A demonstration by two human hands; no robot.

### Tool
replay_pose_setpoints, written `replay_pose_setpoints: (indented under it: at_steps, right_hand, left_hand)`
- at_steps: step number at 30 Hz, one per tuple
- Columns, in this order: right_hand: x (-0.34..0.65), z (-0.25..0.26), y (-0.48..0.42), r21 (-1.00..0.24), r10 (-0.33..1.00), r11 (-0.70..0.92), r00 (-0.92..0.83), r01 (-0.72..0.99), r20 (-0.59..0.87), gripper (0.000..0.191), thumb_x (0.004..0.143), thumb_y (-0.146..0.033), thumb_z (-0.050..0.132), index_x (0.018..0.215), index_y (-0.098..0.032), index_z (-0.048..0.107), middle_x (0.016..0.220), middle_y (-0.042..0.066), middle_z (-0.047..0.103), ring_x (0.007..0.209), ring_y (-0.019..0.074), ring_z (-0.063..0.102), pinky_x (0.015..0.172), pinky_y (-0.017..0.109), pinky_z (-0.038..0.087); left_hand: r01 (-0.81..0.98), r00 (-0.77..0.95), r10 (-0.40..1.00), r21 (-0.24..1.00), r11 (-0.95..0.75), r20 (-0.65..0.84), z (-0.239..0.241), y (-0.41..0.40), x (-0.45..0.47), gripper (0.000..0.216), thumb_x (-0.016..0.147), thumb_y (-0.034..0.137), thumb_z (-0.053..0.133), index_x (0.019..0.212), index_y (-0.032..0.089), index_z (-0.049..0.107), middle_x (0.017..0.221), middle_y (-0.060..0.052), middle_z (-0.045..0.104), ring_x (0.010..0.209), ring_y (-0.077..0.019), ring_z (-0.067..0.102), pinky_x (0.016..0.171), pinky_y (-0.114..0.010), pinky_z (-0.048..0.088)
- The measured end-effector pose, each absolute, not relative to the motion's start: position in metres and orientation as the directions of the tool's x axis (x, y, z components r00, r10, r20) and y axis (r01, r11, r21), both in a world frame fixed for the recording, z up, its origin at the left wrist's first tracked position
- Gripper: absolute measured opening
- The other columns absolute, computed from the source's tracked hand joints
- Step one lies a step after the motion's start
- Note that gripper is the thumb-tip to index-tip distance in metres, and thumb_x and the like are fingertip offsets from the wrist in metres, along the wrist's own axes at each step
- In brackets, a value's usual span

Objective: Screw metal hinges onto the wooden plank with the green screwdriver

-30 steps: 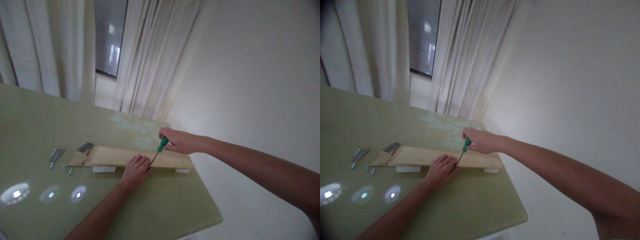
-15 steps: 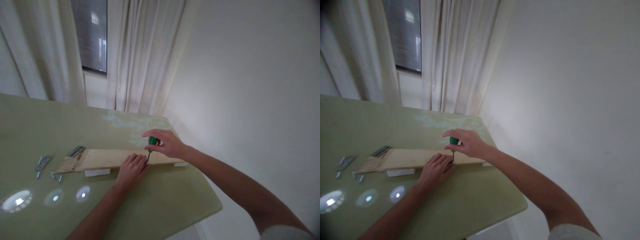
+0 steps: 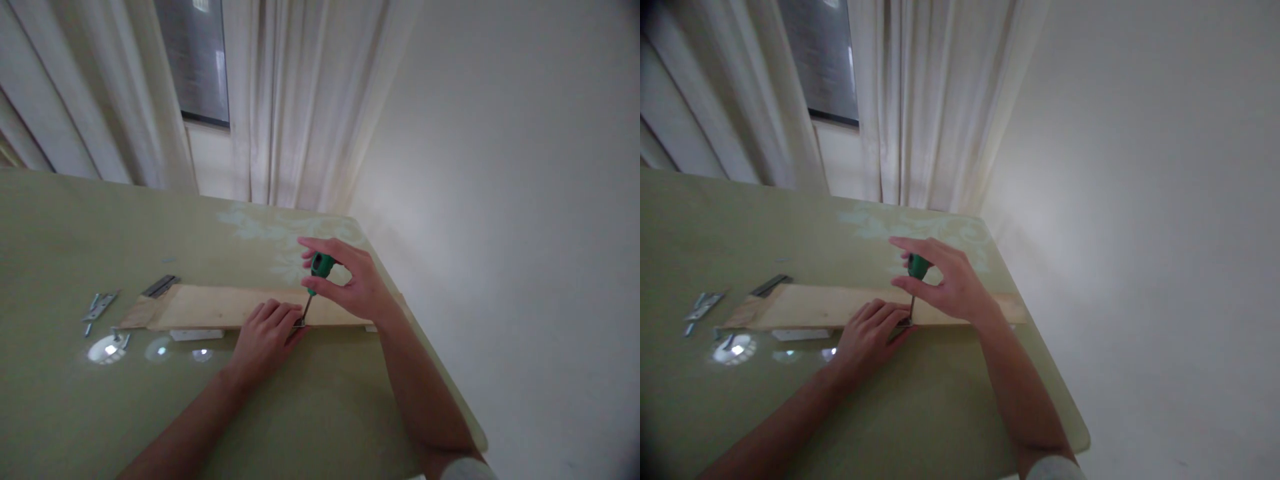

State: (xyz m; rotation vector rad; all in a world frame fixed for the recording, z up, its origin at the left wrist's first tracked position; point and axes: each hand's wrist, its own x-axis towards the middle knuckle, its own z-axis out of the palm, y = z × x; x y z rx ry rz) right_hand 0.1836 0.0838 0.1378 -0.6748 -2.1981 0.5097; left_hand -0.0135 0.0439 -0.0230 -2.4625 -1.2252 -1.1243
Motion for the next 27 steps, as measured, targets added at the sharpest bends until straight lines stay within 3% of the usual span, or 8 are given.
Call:
replay_pose_setpoints:
  at_steps: [3,6,8,13,18,22,23,27]
  right_hand:
    - [0.19,0.144,0.079,-0.575,0.543,0.791,-0.673,0.21,0.502,0.048,0.107,-0.029,0.056,0.155,-0.034,0.053,0.137,0.006,0.068,0.12,0.0192,0.068,0.104,0.037,0.055]
    - [0.191,0.144,0.076,-0.459,0.544,0.833,-0.606,0.308,0.581,0.044,0.1,-0.036,0.07,0.144,-0.034,0.065,0.102,0.003,0.071,0.094,0.017,0.068,0.09,0.033,0.058]
    - [0.189,0.142,0.074,-0.4,0.544,0.839,-0.552,0.368,0.632,0.047,0.096,-0.042,0.075,0.141,-0.032,0.068,0.095,0.002,0.066,0.087,0.0171,0.064,0.085,0.032,0.058]
    - [0.191,0.144,0.07,-0.518,0.508,0.825,-0.698,0.226,0.504,0.054,0.108,-0.024,0.053,0.16,-0.033,0.045,0.135,0.006,0.068,0.118,0.0184,0.064,0.108,0.037,0.051]
    - [0.187,0.14,0.069,-0.429,0.524,0.851,-0.548,0.303,0.652,0.043,0.096,-0.039,0.075,0.138,-0.027,0.071,0.096,0.003,0.068,0.089,0.0168,0.063,0.084,0.031,0.056]
    - [0.187,0.143,0.067,-0.498,0.474,0.848,-0.679,0.18,0.561,0.047,0.107,-0.027,0.057,0.154,-0.028,0.055,0.134,0.008,0.069,0.12,0.0194,0.064,0.106,0.036,0.051]
    - [0.187,0.143,0.067,-0.512,0.459,0.845,-0.699,0.153,0.548,0.046,0.108,-0.024,0.054,0.154,-0.029,0.055,0.135,0.008,0.069,0.121,0.0187,0.064,0.106,0.035,0.051]
    - [0.187,0.135,0.067,-0.414,0.48,0.876,-0.511,0.246,0.713,0.04,0.097,-0.033,0.074,0.137,-0.026,0.071,0.094,0.003,0.07,0.086,0.0167,0.065,0.081,0.03,0.056]
  left_hand:
    - [0.745,0.375,0.621,0.175,-0.644,0.689,-0.022,0.043,-0.013,0.018,0.102,0.037,0.065,0.108,0.02,0.07,0.109,-0.005,0.079,0.095,-0.0225,0.066,0.085,-0.039,0.053]
    - [0.749,0.374,0.632,0.181,-0.637,0.679,-0.021,0.042,-0.014,0.017,0.102,0.035,0.065,0.109,0.02,0.07,0.109,-0.004,0.079,0.095,-0.022,0.067,0.086,-0.039,0.053]
    - [0.754,0.377,0.638,0.177,-0.632,0.671,-0.022,0.042,-0.015,0.017,0.102,0.035,0.065,0.109,0.021,0.071,0.109,-0.005,0.079,0.096,-0.0226,0.067,0.087,-0.039,0.053]
    - [0.752,0.38,0.637,0.177,-0.635,0.67,-0.025,0.043,-0.016,0.016,0.102,0.034,0.066,0.108,0.021,0.072,0.107,-0.006,0.078,0.096,-0.0231,0.067,0.087,-0.038,0.053]
    - [0.761,0.371,0.623,0.159,-0.629,0.689,-0.023,0.043,-0.015,0.015,0.1,0.033,0.068,0.107,0.021,0.073,0.103,-0.006,0.078,0.097,-0.0246,0.067,0.088,-0.039,0.052]
    - [0.747,0.364,0.626,0.185,-0.638,0.69,-0.021,0.042,-0.013,0.014,0.1,0.031,0.069,0.107,0.02,0.072,0.104,-0.007,0.078,0.095,-0.0243,0.067,0.085,-0.038,0.052]
    - [0.745,0.361,0.63,0.194,-0.638,0.688,-0.021,0.041,-0.013,0.014,0.1,0.031,0.069,0.107,0.02,0.072,0.103,-0.006,0.078,0.094,-0.024,0.067,0.084,-0.038,0.052]
    - [0.73,0.396,0.613,0.171,-0.662,0.684,-0.016,0.043,-0.016,0.016,0.101,0.034,0.067,0.107,0.02,0.071,0.104,-0.006,0.078,0.095,-0.0242,0.068,0.087,-0.039,0.053]
